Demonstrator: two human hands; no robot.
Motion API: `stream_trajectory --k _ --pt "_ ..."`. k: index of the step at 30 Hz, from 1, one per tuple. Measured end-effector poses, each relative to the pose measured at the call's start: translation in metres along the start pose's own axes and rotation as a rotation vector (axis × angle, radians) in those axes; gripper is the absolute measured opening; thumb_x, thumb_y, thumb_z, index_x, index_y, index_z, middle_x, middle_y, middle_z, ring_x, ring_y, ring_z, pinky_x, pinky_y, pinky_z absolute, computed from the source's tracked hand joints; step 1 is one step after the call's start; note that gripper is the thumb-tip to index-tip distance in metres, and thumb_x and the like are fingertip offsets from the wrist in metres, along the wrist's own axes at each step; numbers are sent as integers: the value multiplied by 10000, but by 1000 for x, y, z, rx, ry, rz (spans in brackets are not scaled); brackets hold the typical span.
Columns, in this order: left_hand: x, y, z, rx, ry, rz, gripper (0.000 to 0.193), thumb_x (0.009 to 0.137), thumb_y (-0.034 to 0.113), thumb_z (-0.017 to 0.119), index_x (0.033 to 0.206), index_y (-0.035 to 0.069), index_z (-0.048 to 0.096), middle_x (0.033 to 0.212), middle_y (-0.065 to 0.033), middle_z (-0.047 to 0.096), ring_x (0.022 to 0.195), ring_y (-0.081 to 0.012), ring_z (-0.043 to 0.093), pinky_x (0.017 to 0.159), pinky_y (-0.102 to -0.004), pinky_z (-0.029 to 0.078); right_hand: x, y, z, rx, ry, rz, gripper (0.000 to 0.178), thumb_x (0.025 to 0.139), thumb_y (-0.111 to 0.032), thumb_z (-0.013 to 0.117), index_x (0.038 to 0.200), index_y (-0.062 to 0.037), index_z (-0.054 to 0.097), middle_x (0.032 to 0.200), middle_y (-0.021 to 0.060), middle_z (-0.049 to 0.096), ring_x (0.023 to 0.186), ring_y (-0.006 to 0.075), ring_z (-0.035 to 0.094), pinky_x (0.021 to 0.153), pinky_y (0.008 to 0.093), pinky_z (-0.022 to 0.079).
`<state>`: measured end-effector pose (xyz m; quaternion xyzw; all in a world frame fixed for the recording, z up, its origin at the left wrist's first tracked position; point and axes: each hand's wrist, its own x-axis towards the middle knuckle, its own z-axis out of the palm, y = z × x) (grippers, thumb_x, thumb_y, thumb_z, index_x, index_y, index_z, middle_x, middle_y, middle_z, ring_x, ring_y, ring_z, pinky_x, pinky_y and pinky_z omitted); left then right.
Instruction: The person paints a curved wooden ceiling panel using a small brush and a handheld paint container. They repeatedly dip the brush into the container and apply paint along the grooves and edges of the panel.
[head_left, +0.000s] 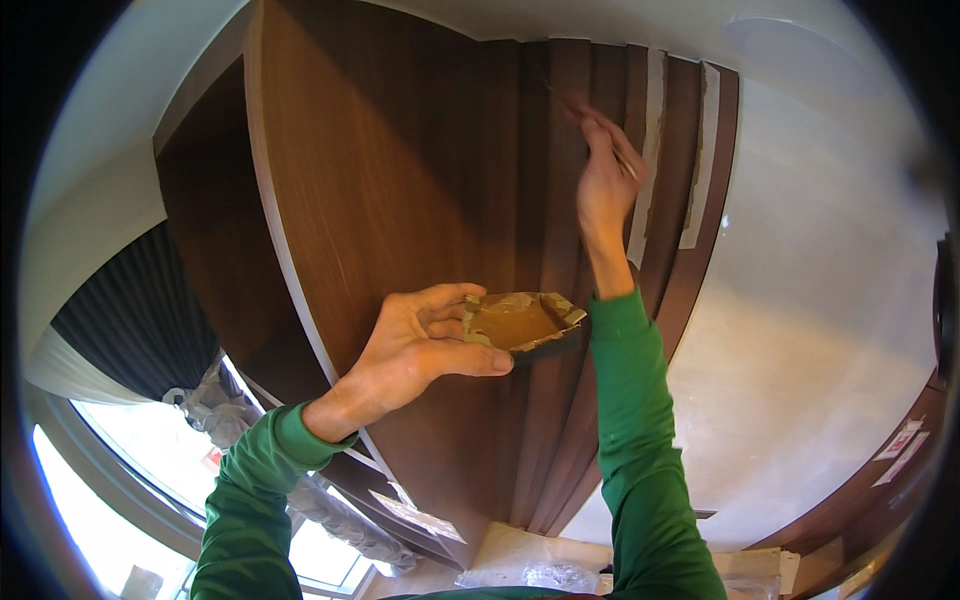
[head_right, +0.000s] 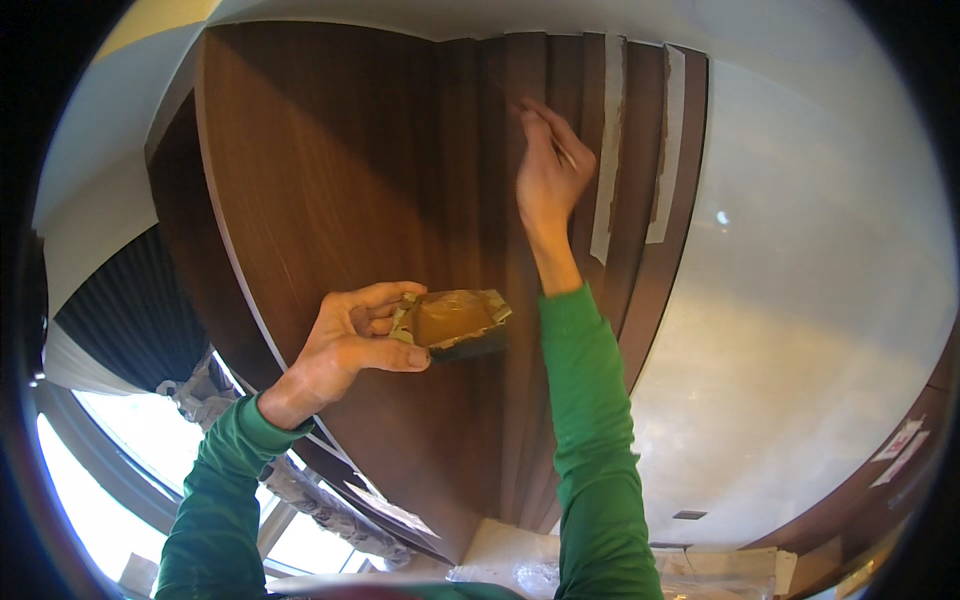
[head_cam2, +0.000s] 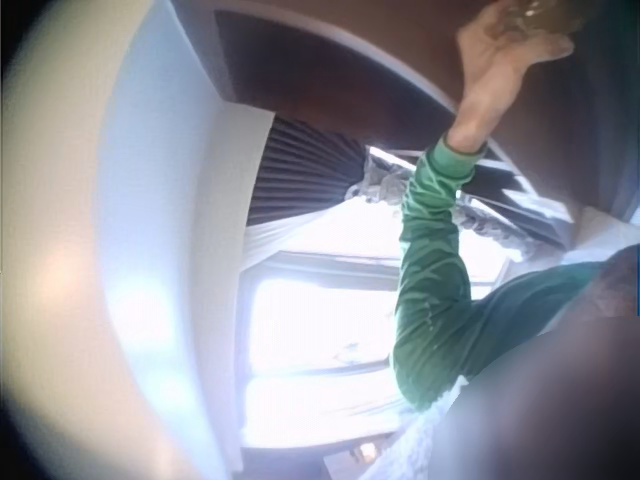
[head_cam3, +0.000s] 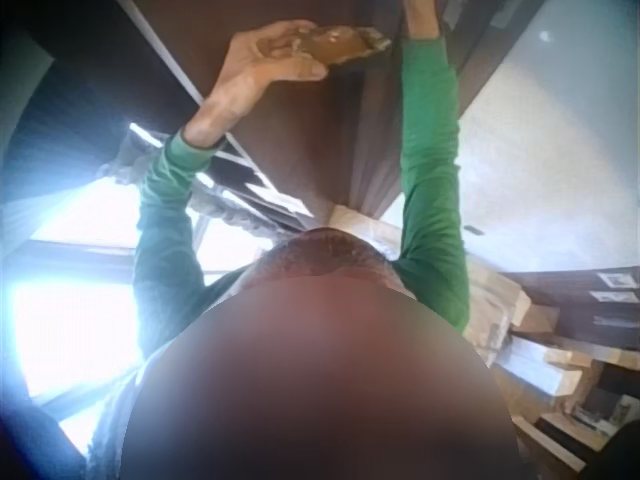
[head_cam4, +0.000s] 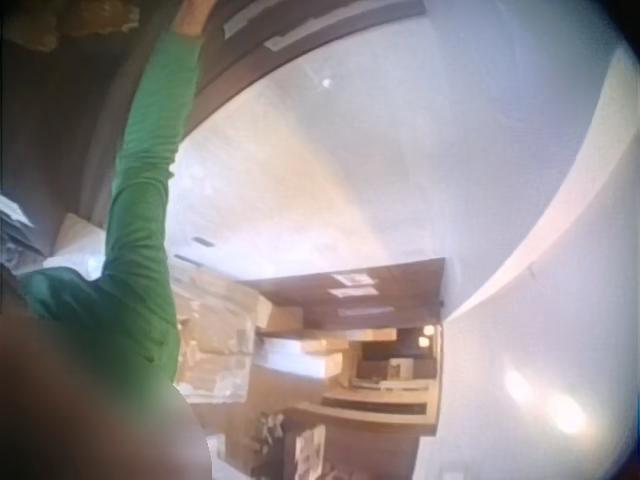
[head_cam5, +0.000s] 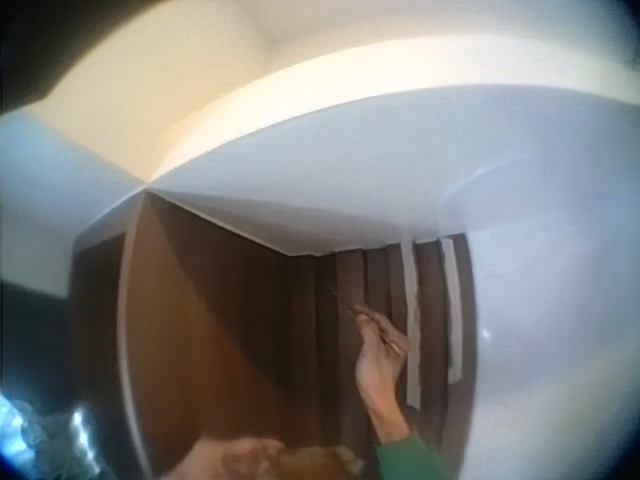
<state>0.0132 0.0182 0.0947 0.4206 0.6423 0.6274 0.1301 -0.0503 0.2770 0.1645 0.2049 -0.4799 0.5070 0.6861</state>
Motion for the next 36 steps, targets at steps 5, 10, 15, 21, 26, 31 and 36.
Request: stream_trajectory --k 5,10,15,21,26,31,36 --pt "0 2 -1 -26 -23 31 685 744 38 836 1333 -126 526 1172 -181 682 1044 -222 676 905 -329 533 -44 -47 -60 -76 24 37 277 991 -97 570 1158 80 702 1047 164 752 1040 194 684 975 307 471" --pt "0 0 -2 -85 -44 61 634 736 71 871 1260 -124 570 1104 -158 700 976 -174 673 865 -307 533 -61 -74 -112 -244 26 62 335 1012 -167 526 1193 60 693 1097 166 743 1082 217 677 969 323 448" --pt "1 -10 -1 -135 -52 185 509 709 160 898 1096 -81 672 929 -85 729 850 -115 653 773 -266 506 -62 -90 -144 -405 -9 69 383 1016 -234 516 1203 51 690 1114 156 742 1115 211 656 916 328 429" --pt "-1 -16 -6 -32 -52 98 622 658 199 920 1139 -94 655 881 -75 687 805 -108 629 737 -259 497 -55 -116 -154 -615 -108 40 357 998 -191 530 1217 46 684 1141 167 731 1130 229 665 922 336 433" --pt "-4 -15 -11 -58 -43 114 622 609 337 885 1034 -68 679 796 -92 650 775 -150 608 710 -279 483 -42 -123 -137 -673 -162 -22 348 1009 -180 530 1231 41 682 1150 166 729 1120 230 669 910 333 447" --pt "-4 -20 -12 -102 -53 147 623 602 343 880 1021 -73 685 822 -110 669 791 -163 612 733 -292 489 -37 -119 -119 -673 -244 -112 330 1011 -169 545 1222 39 690 1145 153 734 1099 219 675 894 330 472" --pt "-1 -22 -9 -133 -65 159 573 623 314 877 1010 -67 696 817 -105 697 793 -153 619 740 -292 490 -33 -116 -108 -704 -258 -156 307 1016 -152 550 1213 27 702 1123 135 744 1092 199 671 916 321 473"
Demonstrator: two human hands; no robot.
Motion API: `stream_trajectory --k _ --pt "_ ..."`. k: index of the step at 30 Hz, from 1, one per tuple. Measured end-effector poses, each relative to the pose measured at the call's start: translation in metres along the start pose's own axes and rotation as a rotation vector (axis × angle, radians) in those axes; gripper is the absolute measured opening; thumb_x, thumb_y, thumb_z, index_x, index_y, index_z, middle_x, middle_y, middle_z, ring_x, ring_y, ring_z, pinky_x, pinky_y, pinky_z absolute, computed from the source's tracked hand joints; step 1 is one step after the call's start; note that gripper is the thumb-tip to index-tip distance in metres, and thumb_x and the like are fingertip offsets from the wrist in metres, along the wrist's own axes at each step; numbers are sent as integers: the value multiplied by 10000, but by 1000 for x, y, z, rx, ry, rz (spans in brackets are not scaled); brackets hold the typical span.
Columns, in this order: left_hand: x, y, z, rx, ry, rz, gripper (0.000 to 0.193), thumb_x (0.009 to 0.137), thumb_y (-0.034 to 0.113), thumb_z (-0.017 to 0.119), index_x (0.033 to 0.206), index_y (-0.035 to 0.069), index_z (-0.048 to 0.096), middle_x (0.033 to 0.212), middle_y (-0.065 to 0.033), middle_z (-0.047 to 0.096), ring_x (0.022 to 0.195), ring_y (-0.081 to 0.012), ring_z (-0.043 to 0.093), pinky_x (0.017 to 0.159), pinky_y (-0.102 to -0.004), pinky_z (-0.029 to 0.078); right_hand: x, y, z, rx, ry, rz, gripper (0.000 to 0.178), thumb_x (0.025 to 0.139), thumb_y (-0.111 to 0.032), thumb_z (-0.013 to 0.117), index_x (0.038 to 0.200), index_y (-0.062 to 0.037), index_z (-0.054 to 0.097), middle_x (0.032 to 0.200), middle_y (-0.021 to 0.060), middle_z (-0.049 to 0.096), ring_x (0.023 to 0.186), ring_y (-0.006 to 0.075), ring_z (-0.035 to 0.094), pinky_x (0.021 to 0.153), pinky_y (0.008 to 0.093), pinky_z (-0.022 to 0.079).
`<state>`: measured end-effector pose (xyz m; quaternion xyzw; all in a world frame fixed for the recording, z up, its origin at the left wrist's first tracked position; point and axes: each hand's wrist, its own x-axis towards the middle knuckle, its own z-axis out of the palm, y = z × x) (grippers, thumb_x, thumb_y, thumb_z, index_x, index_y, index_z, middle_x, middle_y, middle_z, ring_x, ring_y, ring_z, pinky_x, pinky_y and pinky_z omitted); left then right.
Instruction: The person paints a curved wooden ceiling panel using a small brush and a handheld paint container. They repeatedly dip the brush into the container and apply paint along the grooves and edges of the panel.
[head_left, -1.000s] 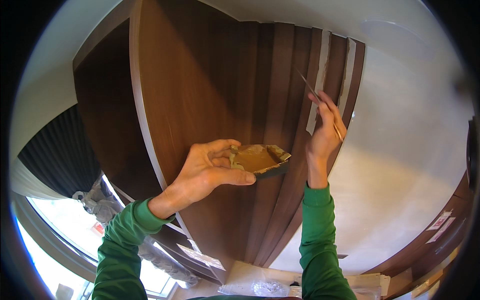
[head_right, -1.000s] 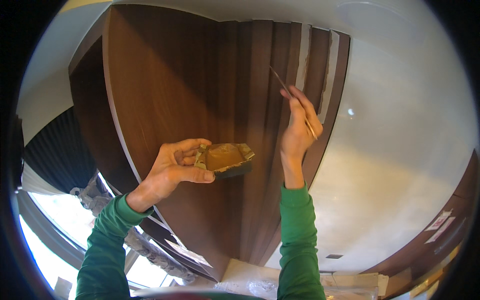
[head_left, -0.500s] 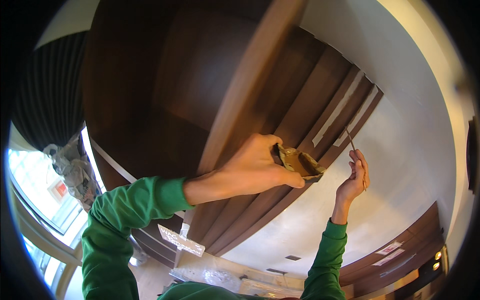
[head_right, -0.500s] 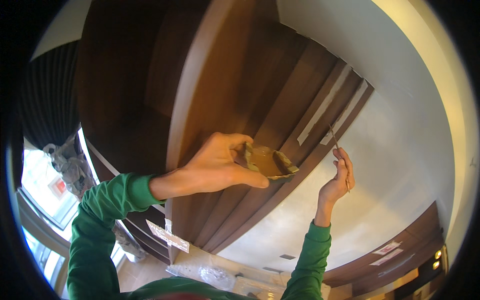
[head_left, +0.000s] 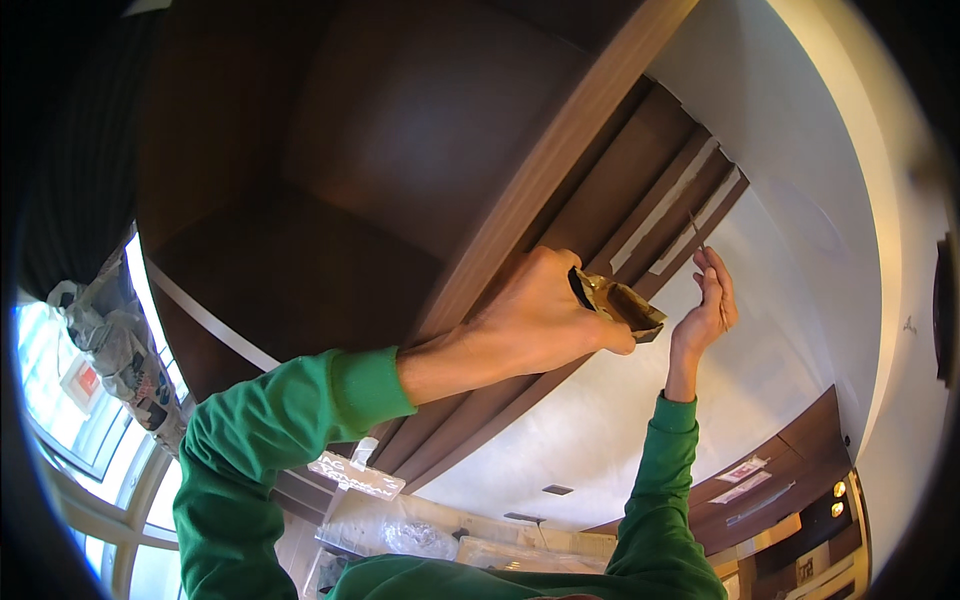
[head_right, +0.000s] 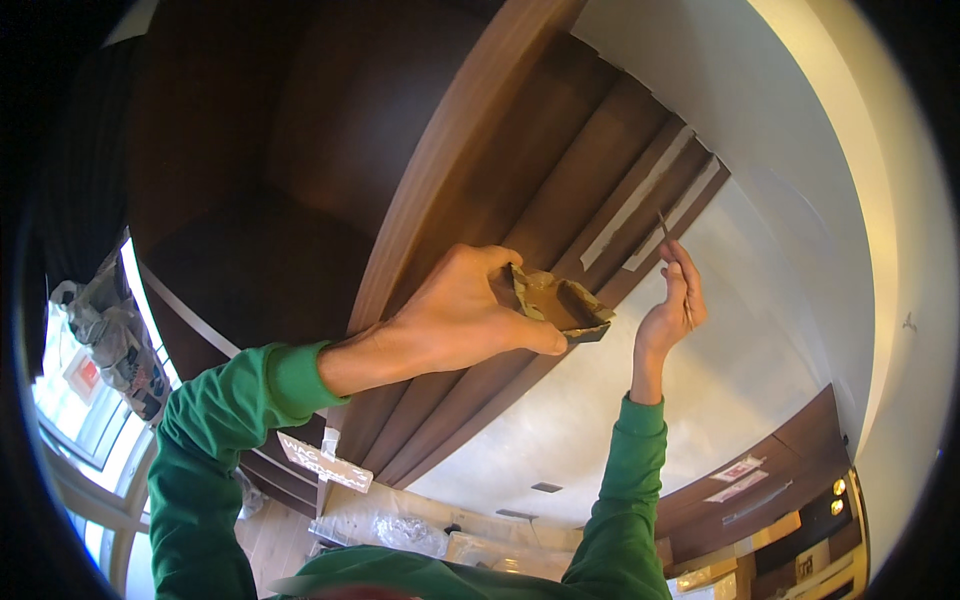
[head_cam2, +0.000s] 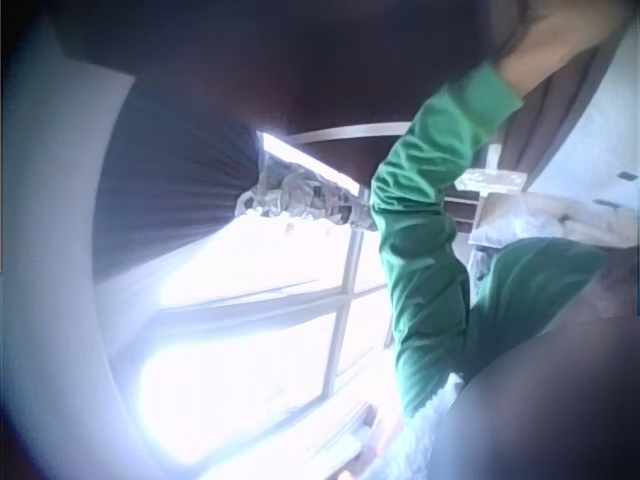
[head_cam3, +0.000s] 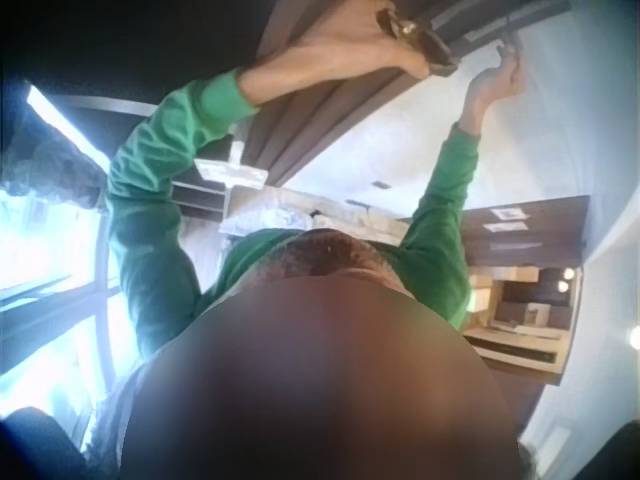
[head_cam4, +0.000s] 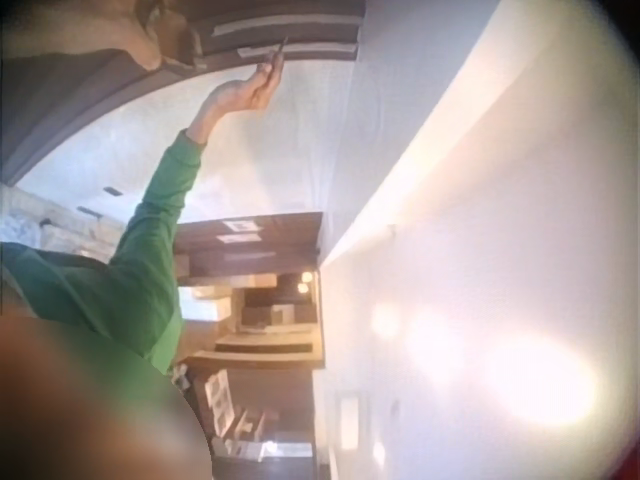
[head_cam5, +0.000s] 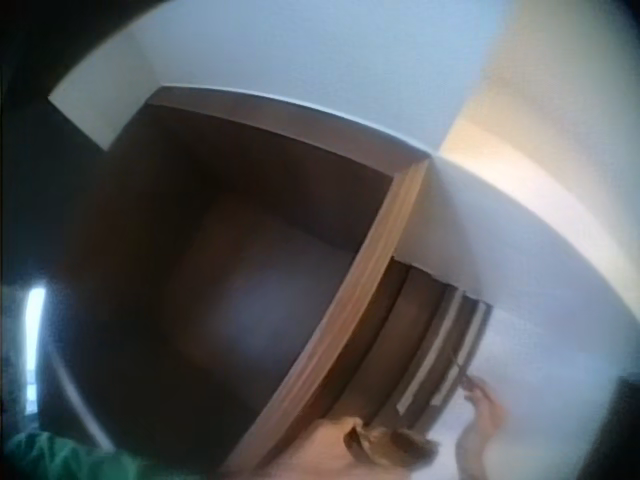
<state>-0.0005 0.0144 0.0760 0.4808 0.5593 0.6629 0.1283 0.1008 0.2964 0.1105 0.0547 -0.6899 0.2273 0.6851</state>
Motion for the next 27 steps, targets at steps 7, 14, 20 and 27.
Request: stream_trajectory --k 7,14,20,27 --pt "-1 0 0 6 -24 -18 498 634 259 893 977 -50 705 791 -63 694 741 -109 608 689 -258 471 7 2 6 -16 -16 -18 287 1012 -113 554 1211 33 700 1130 128 732 1108 206 669 968 332 477" --pt "1 -5 1 89 -15 6 432 663 204 894 966 -44 710 806 -54 701 751 -97 617 692 -255 474 19 2 -3 -29 46 20 287 1006 -117 535 1169 44 707 1126 128 731 1088 215 686 943 339 496" --pt "2 -6 2 92 -32 -12 424 698 133 895 1020 -60 698 901 -74 722 846 -118 653 771 -264 503 32 4 -23 111 131 175 308 996 -159 530 1170 31 699 1170 124 720 1093 235 696 898 346 506" --pt "1 -6 5 10 -12 -1 396 690 196 890 952 -45 716 815 -71 711 766 -103 637 697 -254 486 38 9 -36 193 161 210 311 994 -142 510 1182 29 688 1195 119 712 1107 231 691 906 343 494"
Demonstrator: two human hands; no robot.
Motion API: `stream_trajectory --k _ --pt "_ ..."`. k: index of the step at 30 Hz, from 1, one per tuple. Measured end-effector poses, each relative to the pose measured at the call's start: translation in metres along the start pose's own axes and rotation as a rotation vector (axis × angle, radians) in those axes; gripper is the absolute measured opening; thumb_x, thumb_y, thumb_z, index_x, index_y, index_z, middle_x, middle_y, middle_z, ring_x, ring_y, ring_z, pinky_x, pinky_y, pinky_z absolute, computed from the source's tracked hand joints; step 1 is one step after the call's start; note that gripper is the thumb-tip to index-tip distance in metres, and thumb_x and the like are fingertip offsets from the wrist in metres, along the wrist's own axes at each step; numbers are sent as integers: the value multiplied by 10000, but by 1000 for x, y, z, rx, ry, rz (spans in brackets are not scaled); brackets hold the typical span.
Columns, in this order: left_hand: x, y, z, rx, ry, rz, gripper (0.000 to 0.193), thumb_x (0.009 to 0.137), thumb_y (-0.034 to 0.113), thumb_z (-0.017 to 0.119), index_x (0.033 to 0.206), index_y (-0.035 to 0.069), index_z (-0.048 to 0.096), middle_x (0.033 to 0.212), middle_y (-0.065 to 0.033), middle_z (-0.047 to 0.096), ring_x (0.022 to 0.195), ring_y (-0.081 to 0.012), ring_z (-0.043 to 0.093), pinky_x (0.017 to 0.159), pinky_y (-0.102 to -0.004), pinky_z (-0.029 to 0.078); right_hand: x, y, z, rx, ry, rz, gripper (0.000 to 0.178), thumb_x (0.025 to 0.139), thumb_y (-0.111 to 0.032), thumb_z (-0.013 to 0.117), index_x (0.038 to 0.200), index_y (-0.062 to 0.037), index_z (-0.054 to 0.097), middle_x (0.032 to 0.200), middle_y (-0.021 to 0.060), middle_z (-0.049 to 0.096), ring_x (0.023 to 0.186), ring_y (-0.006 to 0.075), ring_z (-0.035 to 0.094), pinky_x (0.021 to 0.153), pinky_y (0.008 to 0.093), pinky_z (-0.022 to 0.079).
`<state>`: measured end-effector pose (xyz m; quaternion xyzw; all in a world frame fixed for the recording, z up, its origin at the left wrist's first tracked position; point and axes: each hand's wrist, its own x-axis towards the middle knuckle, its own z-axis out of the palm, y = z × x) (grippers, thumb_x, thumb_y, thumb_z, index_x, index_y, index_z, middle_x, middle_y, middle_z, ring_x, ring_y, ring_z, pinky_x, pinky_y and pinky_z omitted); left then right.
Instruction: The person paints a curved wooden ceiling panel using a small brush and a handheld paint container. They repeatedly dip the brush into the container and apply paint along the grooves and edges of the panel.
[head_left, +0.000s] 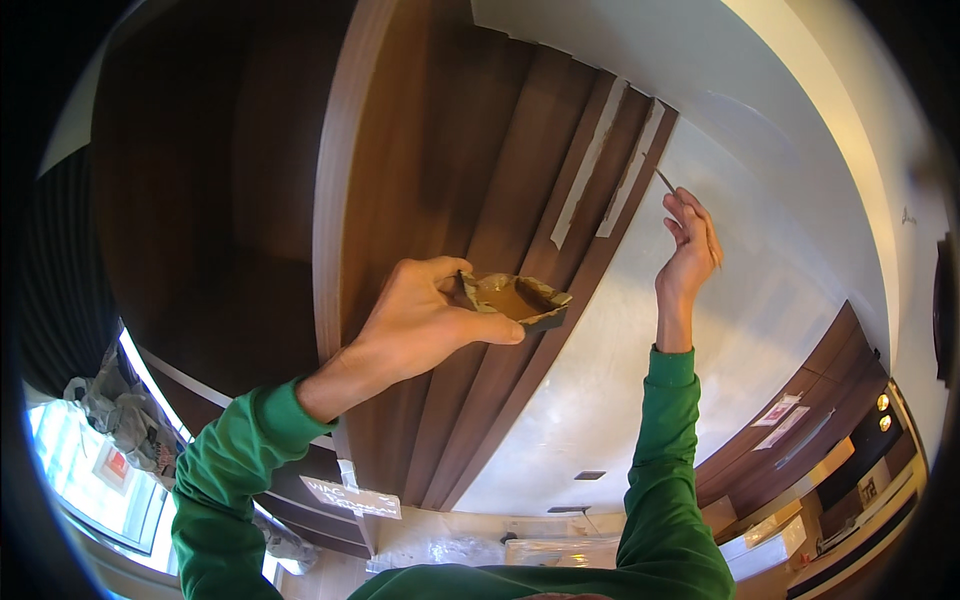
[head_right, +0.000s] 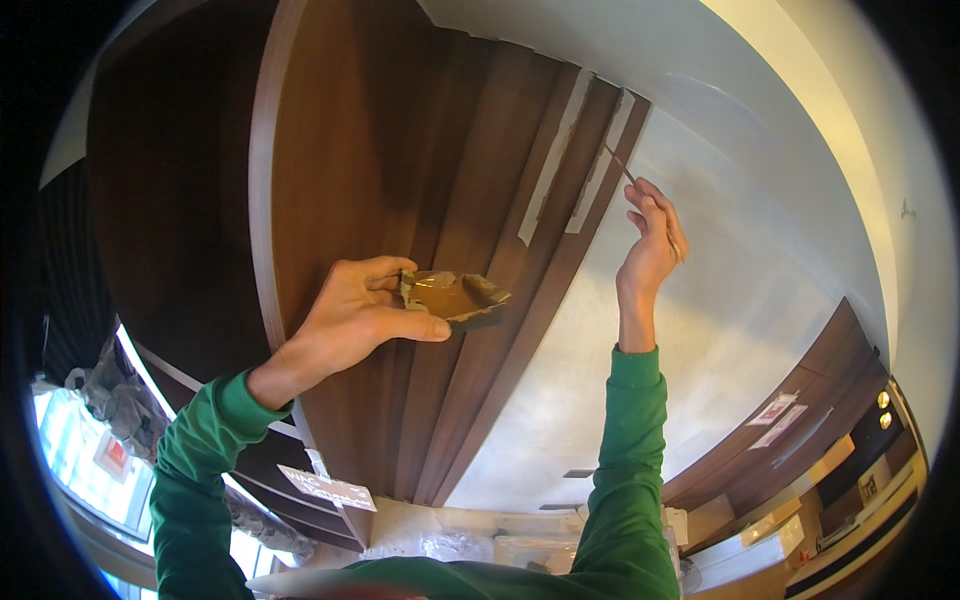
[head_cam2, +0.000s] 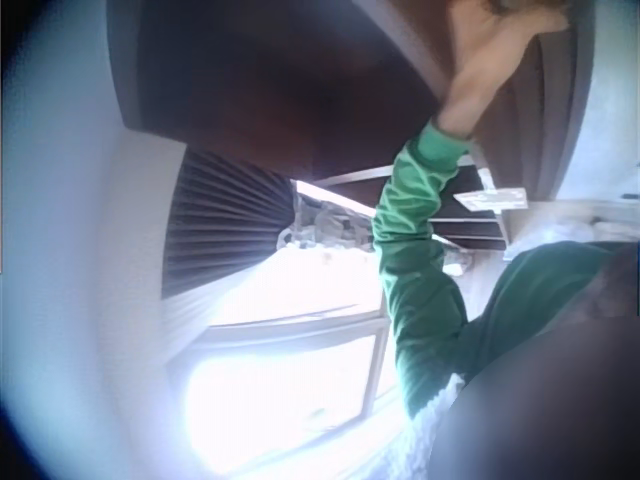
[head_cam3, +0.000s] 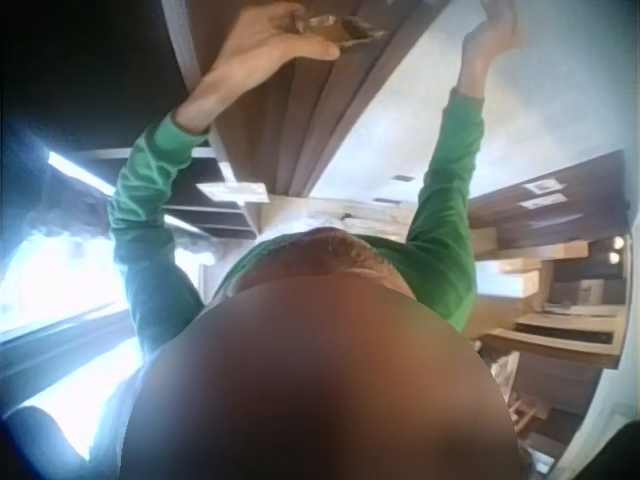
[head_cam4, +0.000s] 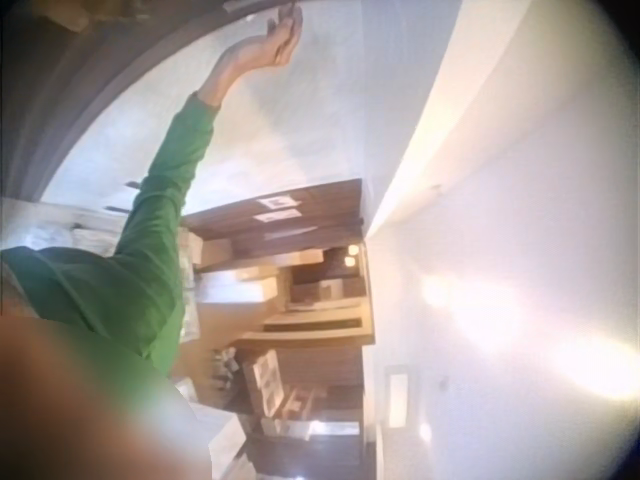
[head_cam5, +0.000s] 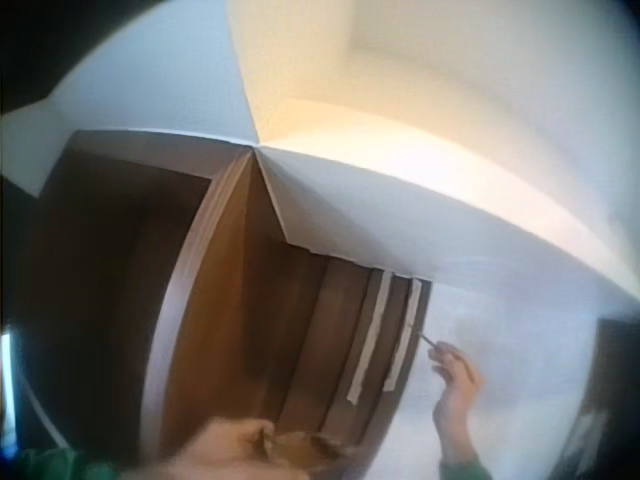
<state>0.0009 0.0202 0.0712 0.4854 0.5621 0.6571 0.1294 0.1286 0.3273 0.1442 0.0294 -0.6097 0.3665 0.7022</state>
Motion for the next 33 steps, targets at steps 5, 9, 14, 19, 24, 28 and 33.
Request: stream_trajectory --k 5,9,14,19,24,28,33 --pt "-2 8 2 -1 11 -49 383 724 113 867 1025 -57 702 887 -89 734 838 -111 676 749 -243 514 24 11 6 113 48 -37 287 949 -141 561 1117 26 724 1103 103 738 1051 199 709 879 318 475" --pt "-2 16 3 19 -30 -102 593 751 85 843 1247 -124 593 1041 -132 713 942 -154 684 862 -266 519 45 24 18 183 97 0 272 923 -131 574 1080 15 742 1066 90 748 1033 187 714 847 296 460" --pt "1 17 7 74 11 -136 646 732 109 840 1264 -141 575 1083 -154 709 953 -172 691 883 -282 521 73 42 35 260 143 -26 253 913 -127 580 1038 9 754 1027 79 754 989 184 721 845 302 443" --pt "1 15 8 129 53 -165 665 719 106 835 1276 -140 566 1105 -158 705 972 -188 694 893 -297 527 77 56 27 330 238 -46 247 925 -119 568 1013 18 754 999 79 749 956 180 713 854 298 438" --pt "3 13 8 149 61 -183 670 712 95 830 1281 -137 562 1114 -166 701 990 -190 691 892 -303 535 66 66 36 246 204 -190 232 930 -34 548 1017 59 741 992 101 742 946 180 693 894 299 489" --pt "3 12 9 124 58 -180 663 712 87 820 1281 -135 564 1109 -167 701 984 -187 687 891 -299 535 71 68 45 362 131 -221 219 921 3 551 1019 77 733 977 113 741 941 179 688 905 286 504" --pt "2 14 10 158 71 -194 648 710 71 807 1279 -130 568 1104 -166 702 977 -184 683 889 -302 532 92 65 57 463 109 -180 209 916 -13 572 1013 72 736 940 135 741 914 177 688 903 283 494"
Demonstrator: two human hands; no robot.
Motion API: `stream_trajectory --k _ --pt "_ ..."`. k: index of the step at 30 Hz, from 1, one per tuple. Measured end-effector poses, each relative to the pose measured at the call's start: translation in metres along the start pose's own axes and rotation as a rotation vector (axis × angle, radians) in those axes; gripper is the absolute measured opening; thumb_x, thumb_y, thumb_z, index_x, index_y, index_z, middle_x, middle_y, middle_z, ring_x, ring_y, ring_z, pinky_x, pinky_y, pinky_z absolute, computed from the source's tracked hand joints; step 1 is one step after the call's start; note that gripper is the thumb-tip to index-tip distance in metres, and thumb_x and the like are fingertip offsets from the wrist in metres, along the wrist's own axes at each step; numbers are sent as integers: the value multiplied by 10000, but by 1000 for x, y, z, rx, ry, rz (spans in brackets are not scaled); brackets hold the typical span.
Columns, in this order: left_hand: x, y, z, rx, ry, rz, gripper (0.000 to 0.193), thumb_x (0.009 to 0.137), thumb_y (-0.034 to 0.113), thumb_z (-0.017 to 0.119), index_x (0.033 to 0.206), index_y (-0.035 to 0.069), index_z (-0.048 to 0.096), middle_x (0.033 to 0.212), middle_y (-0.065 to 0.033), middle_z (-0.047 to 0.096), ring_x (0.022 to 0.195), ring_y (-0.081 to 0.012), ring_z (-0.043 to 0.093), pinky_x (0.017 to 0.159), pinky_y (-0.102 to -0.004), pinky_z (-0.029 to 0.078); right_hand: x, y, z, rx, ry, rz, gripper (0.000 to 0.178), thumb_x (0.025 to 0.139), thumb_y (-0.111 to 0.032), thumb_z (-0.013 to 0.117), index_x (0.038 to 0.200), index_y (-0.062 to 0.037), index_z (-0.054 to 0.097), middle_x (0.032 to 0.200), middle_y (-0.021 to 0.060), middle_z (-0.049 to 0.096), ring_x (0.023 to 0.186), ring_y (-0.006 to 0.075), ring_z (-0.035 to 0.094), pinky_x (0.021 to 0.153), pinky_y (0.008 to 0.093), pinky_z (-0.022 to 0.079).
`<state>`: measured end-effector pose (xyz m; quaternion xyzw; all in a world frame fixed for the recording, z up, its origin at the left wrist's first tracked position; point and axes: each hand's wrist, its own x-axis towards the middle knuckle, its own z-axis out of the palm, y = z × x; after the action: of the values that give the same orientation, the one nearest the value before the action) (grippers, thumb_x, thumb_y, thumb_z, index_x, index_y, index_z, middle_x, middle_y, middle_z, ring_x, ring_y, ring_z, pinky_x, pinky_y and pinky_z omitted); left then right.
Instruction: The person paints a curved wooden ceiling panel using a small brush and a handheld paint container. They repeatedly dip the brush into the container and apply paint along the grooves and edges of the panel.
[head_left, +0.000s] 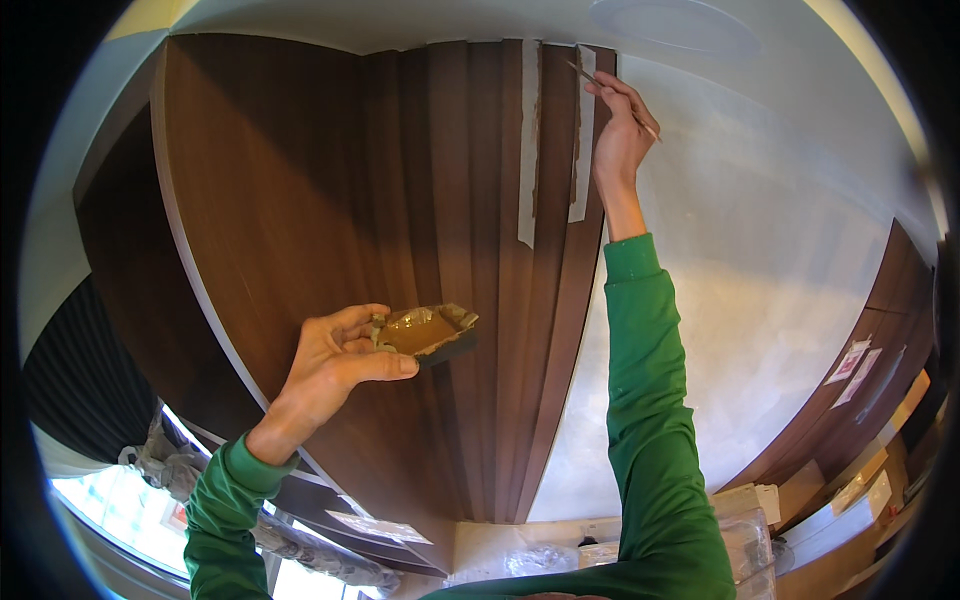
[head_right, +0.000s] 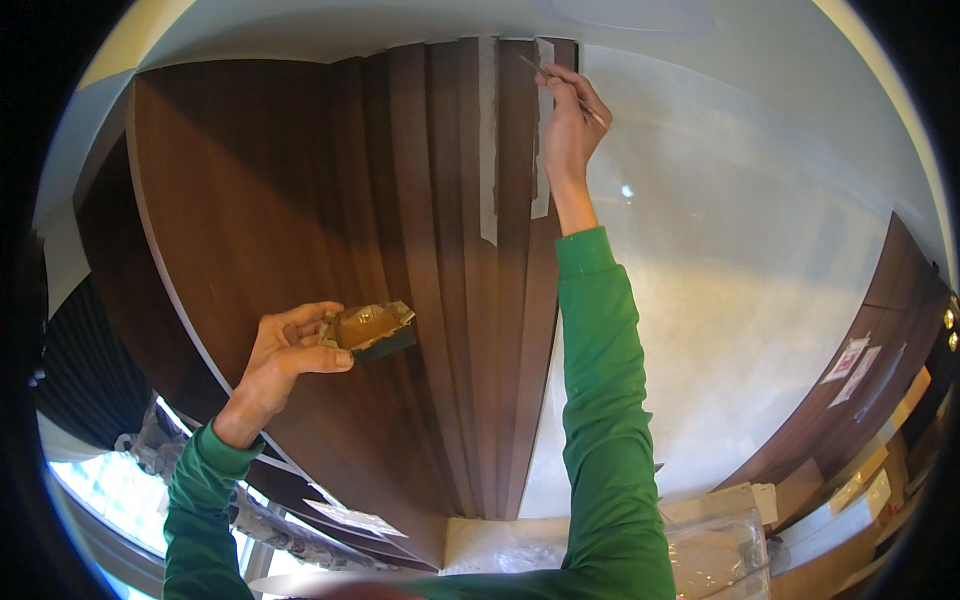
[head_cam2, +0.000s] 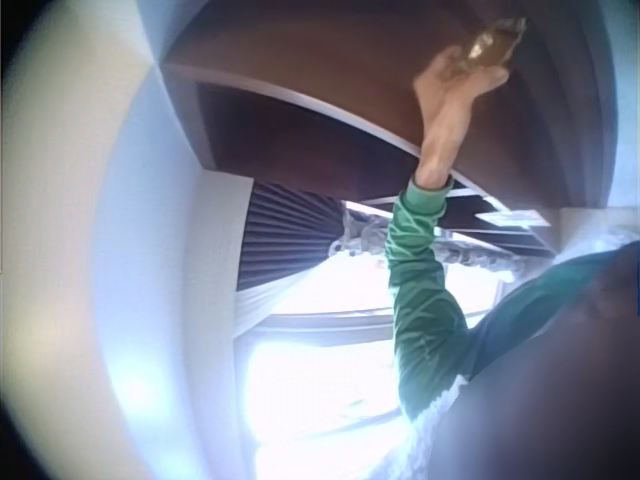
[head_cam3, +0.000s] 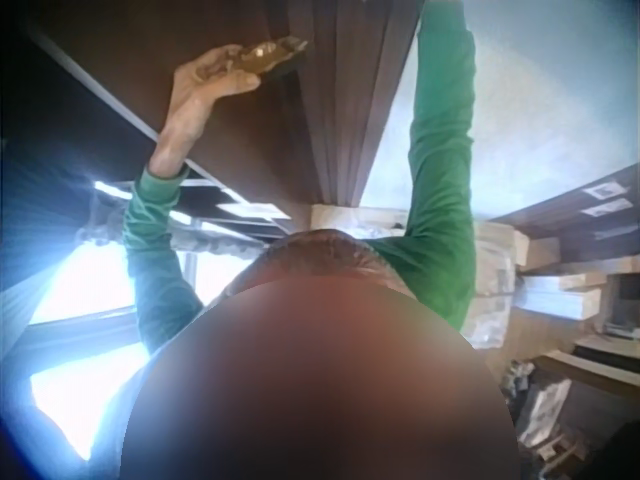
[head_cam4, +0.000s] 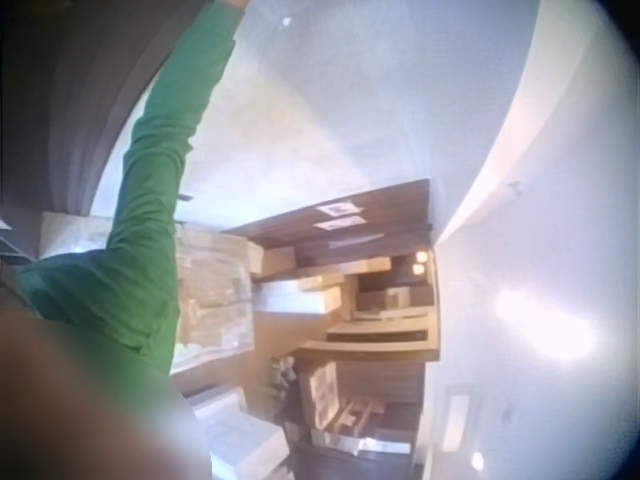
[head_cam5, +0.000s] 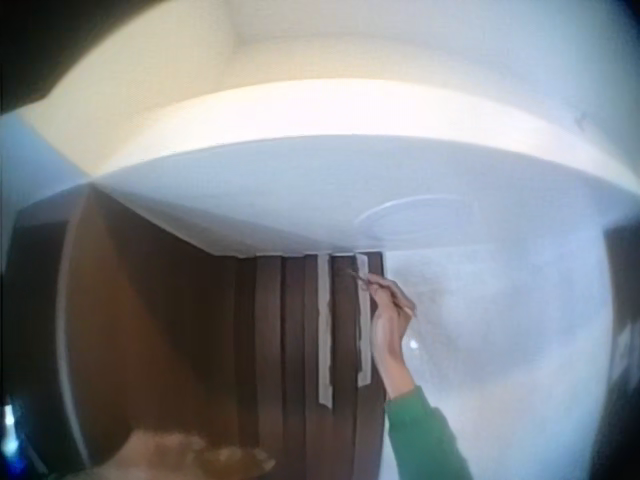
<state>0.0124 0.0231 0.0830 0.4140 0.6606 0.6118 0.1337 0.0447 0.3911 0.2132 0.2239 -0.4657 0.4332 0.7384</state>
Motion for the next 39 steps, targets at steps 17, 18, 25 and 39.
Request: stream_trajectory --k 17,18,25,39 --pt "0 -2 -1 -18 -2 17 685 718 118 819 1289 -150 552 1061 -167 716 945 -193 688 891 -295 504 -20 -8 0 1 115 -5 205 920 1 566 1003 94 729 961 127 736 914 205 710 947 294 489" --pt "1 -2 -2 -21 -6 21 701 732 105 828 1303 -167 528 1056 -177 715 939 -196 700 889 -294 513 -27 -12 -2 5 123 0 206 922 3 564 1008 97 726 965 126 734 912 205 709 942 291 490" --pt "6 -7 -2 86 11 18 708 703 188 794 1292 -129 563 1095 -163 717 954 -200 676 881 -299 497 -99 -51 -31 42 148 71 201 932 -54 595 1042 41 734 1044 110 691 977 168 669 874 279 502" --pt "2 -12 -4 140 77 129 831 664 134 836 1371 -144 497 1164 -197 669 1035 -222 655 874 -307 535 -286 -145 -137 -53 318 634 294 972 -127 559 1125 95 676 1008 182 727 965 247 713 910 329 532"
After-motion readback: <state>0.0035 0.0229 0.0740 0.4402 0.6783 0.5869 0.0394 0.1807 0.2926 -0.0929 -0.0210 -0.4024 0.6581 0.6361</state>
